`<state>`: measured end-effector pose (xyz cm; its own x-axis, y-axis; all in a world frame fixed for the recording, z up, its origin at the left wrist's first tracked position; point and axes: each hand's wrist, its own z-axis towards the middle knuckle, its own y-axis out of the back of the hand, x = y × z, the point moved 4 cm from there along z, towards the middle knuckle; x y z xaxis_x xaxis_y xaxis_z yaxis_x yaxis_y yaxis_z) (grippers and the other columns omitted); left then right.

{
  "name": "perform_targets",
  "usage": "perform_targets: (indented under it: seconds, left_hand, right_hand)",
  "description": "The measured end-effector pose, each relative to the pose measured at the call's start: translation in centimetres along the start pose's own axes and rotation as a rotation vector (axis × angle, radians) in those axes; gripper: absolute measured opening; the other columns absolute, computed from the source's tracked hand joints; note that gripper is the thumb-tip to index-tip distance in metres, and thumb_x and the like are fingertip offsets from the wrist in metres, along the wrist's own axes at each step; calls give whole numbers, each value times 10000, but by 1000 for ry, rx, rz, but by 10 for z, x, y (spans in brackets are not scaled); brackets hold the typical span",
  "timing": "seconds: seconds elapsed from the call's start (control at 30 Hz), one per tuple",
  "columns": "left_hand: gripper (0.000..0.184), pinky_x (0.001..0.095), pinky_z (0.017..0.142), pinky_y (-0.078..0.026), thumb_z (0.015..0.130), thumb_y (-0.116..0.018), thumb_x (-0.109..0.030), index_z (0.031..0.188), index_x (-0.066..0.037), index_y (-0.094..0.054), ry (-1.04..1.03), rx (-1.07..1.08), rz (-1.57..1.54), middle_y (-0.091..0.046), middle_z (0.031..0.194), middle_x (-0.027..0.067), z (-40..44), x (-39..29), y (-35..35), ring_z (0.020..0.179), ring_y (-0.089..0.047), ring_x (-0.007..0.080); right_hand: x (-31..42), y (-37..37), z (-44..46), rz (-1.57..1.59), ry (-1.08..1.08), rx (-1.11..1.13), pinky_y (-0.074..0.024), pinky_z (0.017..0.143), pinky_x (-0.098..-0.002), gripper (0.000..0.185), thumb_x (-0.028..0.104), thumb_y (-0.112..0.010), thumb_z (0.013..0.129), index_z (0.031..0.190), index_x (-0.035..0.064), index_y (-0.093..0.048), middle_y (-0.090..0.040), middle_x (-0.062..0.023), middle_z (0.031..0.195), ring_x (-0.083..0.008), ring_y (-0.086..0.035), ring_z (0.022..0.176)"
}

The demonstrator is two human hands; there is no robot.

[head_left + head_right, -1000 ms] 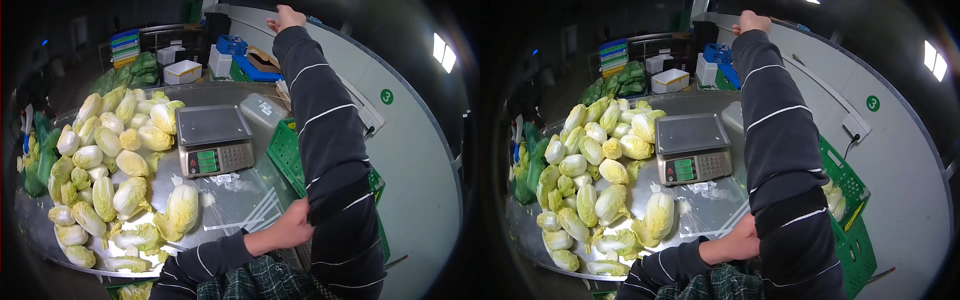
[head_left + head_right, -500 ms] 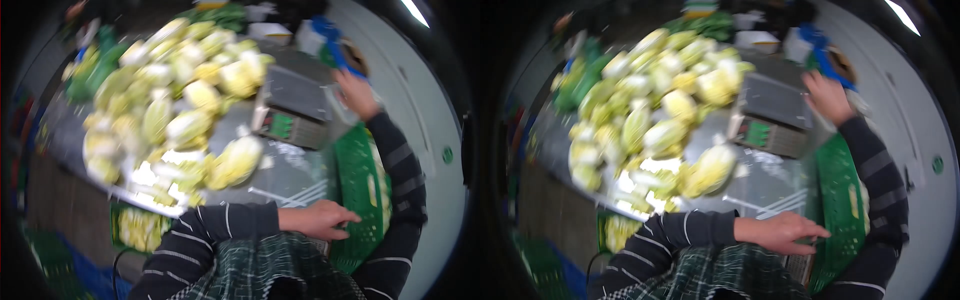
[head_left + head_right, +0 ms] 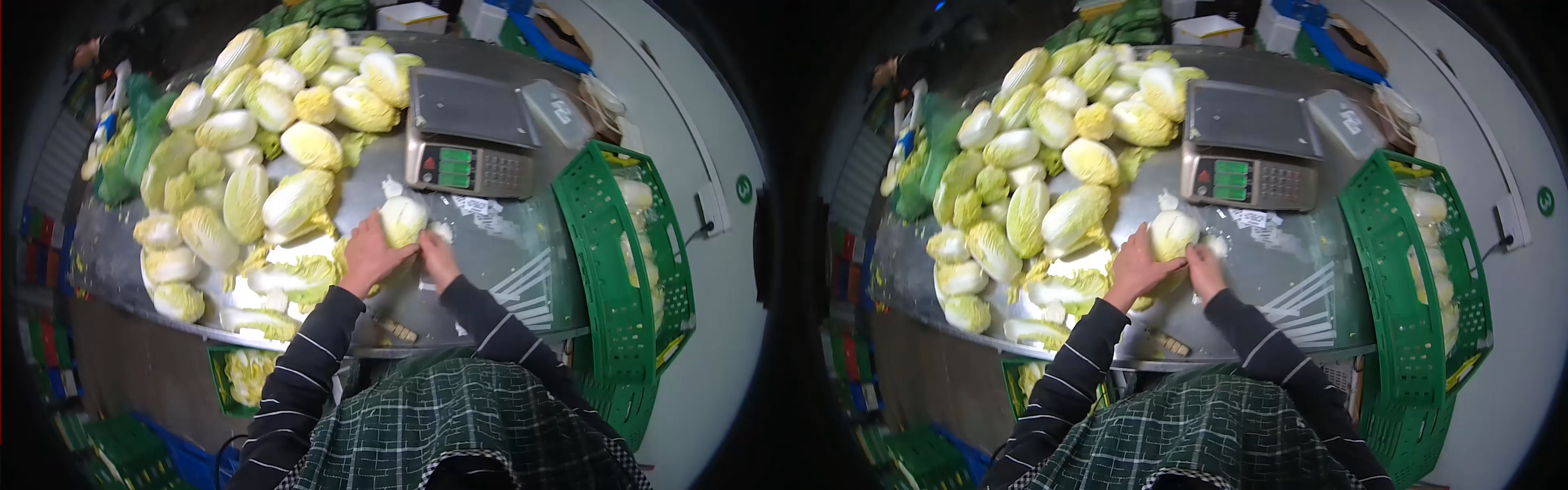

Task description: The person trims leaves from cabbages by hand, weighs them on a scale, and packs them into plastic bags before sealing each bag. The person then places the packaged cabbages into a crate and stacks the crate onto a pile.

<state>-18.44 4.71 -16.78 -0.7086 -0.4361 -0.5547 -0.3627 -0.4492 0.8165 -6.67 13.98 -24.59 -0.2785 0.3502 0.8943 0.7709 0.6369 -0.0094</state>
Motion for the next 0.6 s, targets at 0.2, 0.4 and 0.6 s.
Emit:
perform_targets:
  seconds: [0.2,0.4,0.6]
  left_hand:
    - [479,306,648,-538,684,-786,-170,1004,125,-587,689,259,-1225,-665,868,185,2,44,-19,709,-669,233]
    - [631,268,755,-476,755,-752,-240,1235,36,-449,509,31,-1034,-586,1033,129,-23,-17,-20,894,-573,164]
    - [326,359,698,-457,798,-661,-252,1056,-66,-593,-486,253,-153,-594,986,103,-112,-20,-21,846,-575,278]
  right_hand:
    - [34,-15,-39,-21,331,73,-416,927,-335,648,300,-653,837,1325,-30,-383,-537,-205,1188,-262,-530,1080]
    - [48,20,-44,373,130,5,-459,910,-348,718,198,-705,794,1356,-27,-318,-503,-175,1237,-262,-528,1111]
    - [120,107,13,576,99,150,-506,852,-340,495,84,-636,804,1251,-16,-450,-575,-129,1126,-232,-597,1004]
